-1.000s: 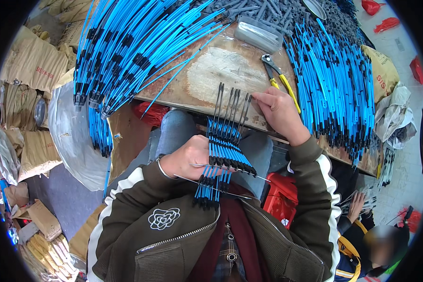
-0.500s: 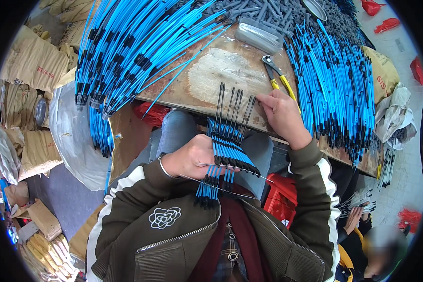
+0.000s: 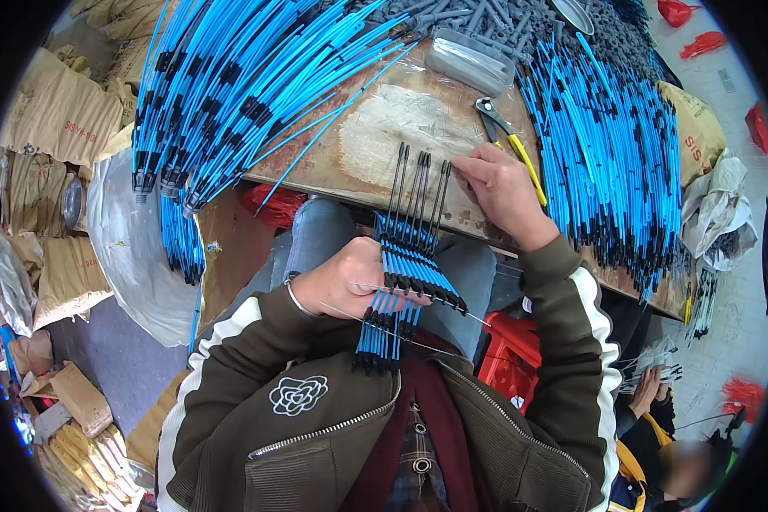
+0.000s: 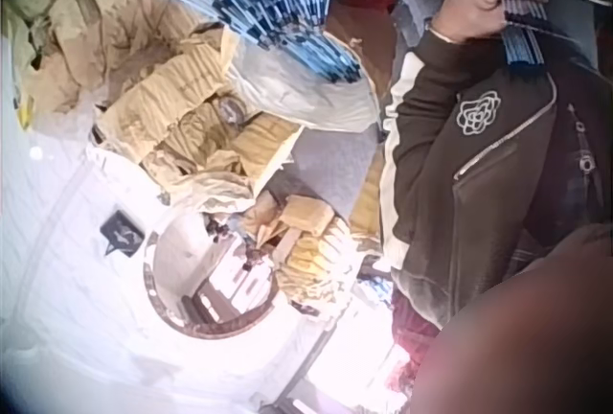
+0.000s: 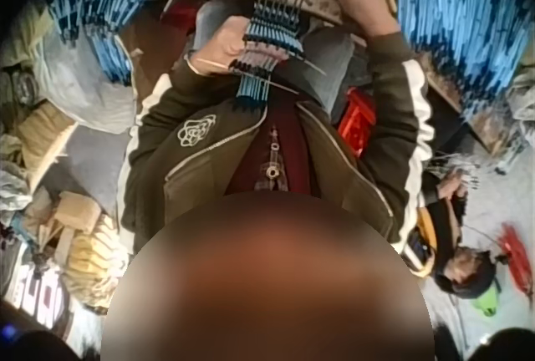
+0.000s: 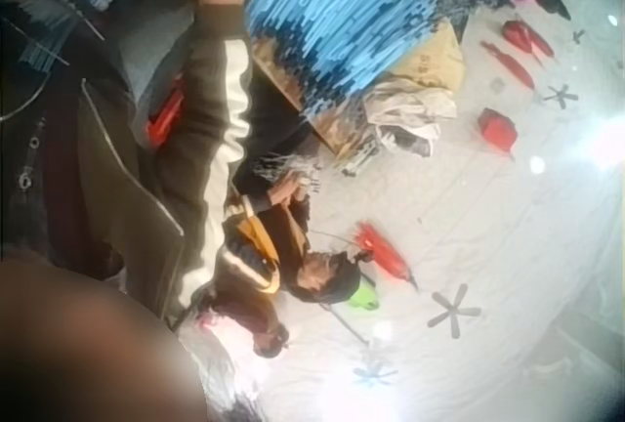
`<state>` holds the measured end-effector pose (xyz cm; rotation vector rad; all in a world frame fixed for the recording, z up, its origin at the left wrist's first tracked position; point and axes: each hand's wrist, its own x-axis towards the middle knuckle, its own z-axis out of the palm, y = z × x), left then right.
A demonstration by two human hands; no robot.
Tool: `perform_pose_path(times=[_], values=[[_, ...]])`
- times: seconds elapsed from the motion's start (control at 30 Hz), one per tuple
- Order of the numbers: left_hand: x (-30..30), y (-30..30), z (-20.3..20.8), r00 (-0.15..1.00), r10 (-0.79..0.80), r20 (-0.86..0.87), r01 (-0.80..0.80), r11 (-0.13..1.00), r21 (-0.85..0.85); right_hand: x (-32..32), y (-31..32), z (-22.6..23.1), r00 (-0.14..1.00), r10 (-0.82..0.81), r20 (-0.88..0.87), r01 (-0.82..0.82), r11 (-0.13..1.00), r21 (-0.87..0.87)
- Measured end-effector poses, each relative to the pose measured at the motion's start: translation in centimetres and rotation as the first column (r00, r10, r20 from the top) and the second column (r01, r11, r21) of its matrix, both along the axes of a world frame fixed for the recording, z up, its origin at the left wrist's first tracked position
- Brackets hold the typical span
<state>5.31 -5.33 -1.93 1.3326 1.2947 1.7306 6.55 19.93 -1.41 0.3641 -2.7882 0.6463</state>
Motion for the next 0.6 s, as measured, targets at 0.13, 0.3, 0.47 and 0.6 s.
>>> perform_pose_path(times=[0.13,0.3,0.47,0.6], values=[[0.2,0.1,-1.1,0.997,0.033,-0.075,-0.032,0.999,0.013,-0.9,-0.4,0.4,0.999,0.032,0.023,-0.033,0.999,0.034],[0.3,-0.4,-0.9,0.986,-0.006,0.168,0.017,0.998,-0.062,-1.3,-1.0,0.5,0.998,0.034,0.057,-0.035,0.999,0.023],[0.0,-0.4,-0.6,0.991,-0.003,0.134,0.014,0.997,-0.081,-1.8,-1.3,1.1,0.996,0.047,0.073,-0.058,0.987,0.151],[0.0,-0.2,-0.7,1.0,0.009,0.019,-0.008,0.999,-0.049,-2.1,-1.9,2.5,0.978,0.096,0.185,-0.141,0.958,0.248]])
